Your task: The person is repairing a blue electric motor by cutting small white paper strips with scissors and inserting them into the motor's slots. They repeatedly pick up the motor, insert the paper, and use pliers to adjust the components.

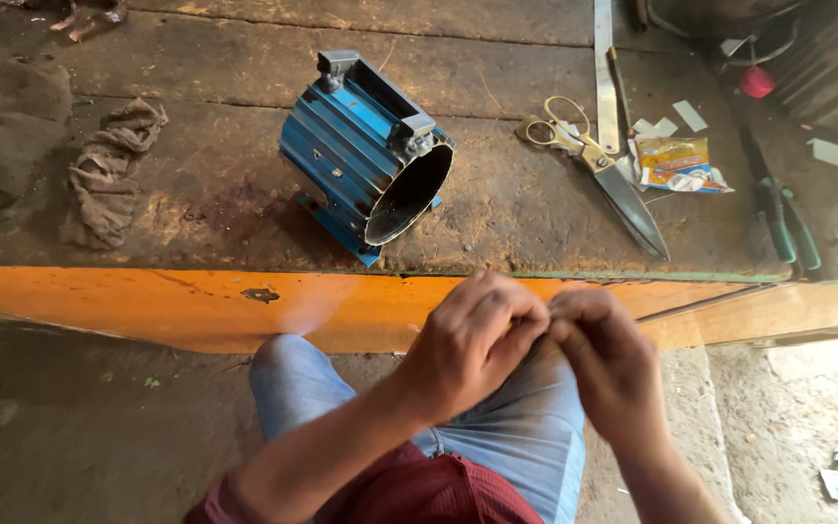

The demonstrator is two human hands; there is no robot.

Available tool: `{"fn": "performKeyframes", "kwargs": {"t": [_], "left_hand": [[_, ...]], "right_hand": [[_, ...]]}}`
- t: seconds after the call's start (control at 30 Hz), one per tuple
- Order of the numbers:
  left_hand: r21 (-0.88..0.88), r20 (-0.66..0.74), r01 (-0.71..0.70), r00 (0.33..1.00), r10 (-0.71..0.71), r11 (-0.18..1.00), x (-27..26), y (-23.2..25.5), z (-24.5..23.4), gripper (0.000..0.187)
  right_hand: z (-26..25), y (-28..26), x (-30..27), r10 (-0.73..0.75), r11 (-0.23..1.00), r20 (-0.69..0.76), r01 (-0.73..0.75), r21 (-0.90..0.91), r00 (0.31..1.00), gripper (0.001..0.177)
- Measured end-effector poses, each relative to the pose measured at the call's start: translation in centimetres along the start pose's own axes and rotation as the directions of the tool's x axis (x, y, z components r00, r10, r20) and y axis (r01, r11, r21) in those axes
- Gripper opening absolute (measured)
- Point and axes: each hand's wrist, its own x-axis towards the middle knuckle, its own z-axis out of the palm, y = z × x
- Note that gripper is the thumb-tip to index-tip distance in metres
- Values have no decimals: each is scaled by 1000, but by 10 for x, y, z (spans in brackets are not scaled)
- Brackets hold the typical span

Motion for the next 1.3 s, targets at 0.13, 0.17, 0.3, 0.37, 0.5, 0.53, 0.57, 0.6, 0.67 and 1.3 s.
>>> {"fn": "performKeyframes", "kwargs": {"t": [0.13,0.17,0.3,0.37,0.5,0.53,0.57,0.6,0.67,1.3], "left_hand": [[68,-17,-161,987,162,985,41,-29,8,11],[131,-8,-177,984,180,975,55,-39,7,11],[719,265,-296,953,145,629,106,-74,9,5],[818,451,-428,892,33,384,100,-74,19,9],[742,458,-365,889,-26,562,70,-71,23,5],[728,385,-317,923,19,608,60,-69,21,8],[707,307,-269,950,59,654,51,-67,17,14],[679,223,-229,970,101,697,48,-65,13,20],[654,225,-179,974,37,735,47,-61,7,27],[723,206,-100,976,-75,683,49,-48,7,30]], "right_hand": [[-21,-8,52,-142,985,56,147,-92,988,8],[-29,-13,77,-59,991,114,71,-110,992,15],[-38,-20,163,-299,399,317,420,-815,900,30],[-31,-10,186,-406,143,383,472,-870,830,47],[-34,0,199,-84,320,308,318,-892,948,41],[-37,0,192,-59,328,321,322,-888,945,41],[-39,-2,183,-35,335,334,326,-884,942,42],[-39,-7,177,110,342,275,224,-913,955,34],[-32,-18,161,391,310,148,22,-950,908,24],[-20,-28,148,260,339,309,213,-916,915,37]]}}
